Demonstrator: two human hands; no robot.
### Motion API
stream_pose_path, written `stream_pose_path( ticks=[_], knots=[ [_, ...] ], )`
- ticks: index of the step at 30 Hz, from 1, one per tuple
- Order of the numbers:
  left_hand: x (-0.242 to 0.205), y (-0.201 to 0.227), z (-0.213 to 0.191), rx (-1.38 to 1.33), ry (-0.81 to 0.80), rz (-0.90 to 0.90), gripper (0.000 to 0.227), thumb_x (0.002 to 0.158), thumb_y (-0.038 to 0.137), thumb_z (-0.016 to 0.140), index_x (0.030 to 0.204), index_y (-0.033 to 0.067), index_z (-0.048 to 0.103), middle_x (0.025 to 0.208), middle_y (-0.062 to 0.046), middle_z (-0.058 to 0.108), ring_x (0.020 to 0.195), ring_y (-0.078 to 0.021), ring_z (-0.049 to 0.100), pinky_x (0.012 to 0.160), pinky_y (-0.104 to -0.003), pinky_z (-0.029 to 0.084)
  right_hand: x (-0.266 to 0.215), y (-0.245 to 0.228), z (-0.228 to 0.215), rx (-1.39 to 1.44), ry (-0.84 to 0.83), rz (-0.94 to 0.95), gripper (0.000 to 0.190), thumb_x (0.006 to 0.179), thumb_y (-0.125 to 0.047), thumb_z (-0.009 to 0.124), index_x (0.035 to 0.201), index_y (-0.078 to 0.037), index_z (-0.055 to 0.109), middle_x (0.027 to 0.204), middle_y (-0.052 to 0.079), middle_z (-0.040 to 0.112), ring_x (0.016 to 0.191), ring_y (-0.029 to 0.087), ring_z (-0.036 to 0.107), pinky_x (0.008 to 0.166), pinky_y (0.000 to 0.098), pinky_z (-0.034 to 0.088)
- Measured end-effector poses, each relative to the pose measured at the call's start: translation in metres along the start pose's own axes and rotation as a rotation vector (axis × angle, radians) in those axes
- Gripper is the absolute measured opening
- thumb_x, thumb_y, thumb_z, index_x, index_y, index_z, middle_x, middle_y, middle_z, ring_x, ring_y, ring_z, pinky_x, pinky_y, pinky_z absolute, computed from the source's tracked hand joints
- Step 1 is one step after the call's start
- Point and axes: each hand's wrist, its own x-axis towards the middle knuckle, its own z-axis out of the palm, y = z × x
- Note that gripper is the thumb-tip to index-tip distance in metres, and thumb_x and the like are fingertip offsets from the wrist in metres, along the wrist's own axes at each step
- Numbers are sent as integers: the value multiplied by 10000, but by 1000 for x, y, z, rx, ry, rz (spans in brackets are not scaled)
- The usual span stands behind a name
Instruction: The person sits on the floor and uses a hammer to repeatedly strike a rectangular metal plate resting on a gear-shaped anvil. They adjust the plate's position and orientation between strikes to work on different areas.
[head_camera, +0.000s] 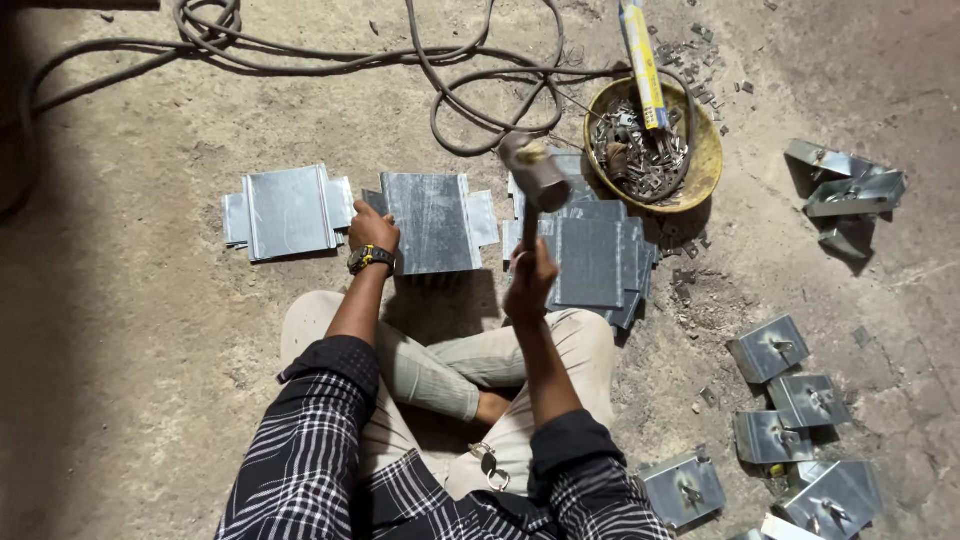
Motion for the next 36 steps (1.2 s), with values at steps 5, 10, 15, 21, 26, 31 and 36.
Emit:
stream_pose_path(
  ticks=[5,10,15,21,26,31,36],
  knots=[
    [1,3,6,1,3,-35,501,864,259,808,1126,-33,497,942,-265,723,885,-424,727,766,-500,590,-22,78,12,-484,-222,60,310,1045,-249,525,848,-35,633,697,142,577,604,333,582,580,431,430],
    [4,-1,8,24,-10,-1,548,836,269,821,1143,-46,494,946,-261,723,882,-421,728,767,-499,590,-8,30,-11,-350,-228,183,323,1034,-233,552,829,4,629,657,144,565,569,246,552,556,420,408],
    [-12,-14,8,8,-6,2,507,858,260,808,1129,-46,507,932,-269,722,882,-436,722,771,-512,583,8,-32,-17,-74,-100,121,329,1052,-259,494,866,-5,591,596,101,528,508,199,522,500,374,388],
    [-23,-7,-1,-19,0,11,471,864,237,797,1114,-40,511,954,-270,718,895,-443,720,784,-514,578,-22,39,5,-316,-161,96,221,965,-92,468,1069,33,618,680,145,549,575,236,554,582,385,419],
    [-27,-1,-9,0,-34,1,492,892,240,779,1157,-51,484,961,-282,712,910,-447,716,783,-518,577,-22,52,-6,-381,-185,253,273,1050,-190,548,882,0,648,703,149,605,628,223,572,595,380,426],
    [-37,-10,-5,17,-52,14,495,882,262,786,1149,-35,495,986,-275,710,918,-445,716,784,-513,579,4,9,-22,139,-42,150,210,1026,-148,511,932,12,607,741,128,574,630,182,508,576,375,397],
    [-39,-12,-5,31,-54,2,525,883,268,786,1174,-48,485,976,-277,716,921,-444,718,798,-507,579,-18,39,-1,-154,-45,-69,349,1124,-246,457,884,-4,535,743,140,567,638,255,544,632,366,413]
  ],
)
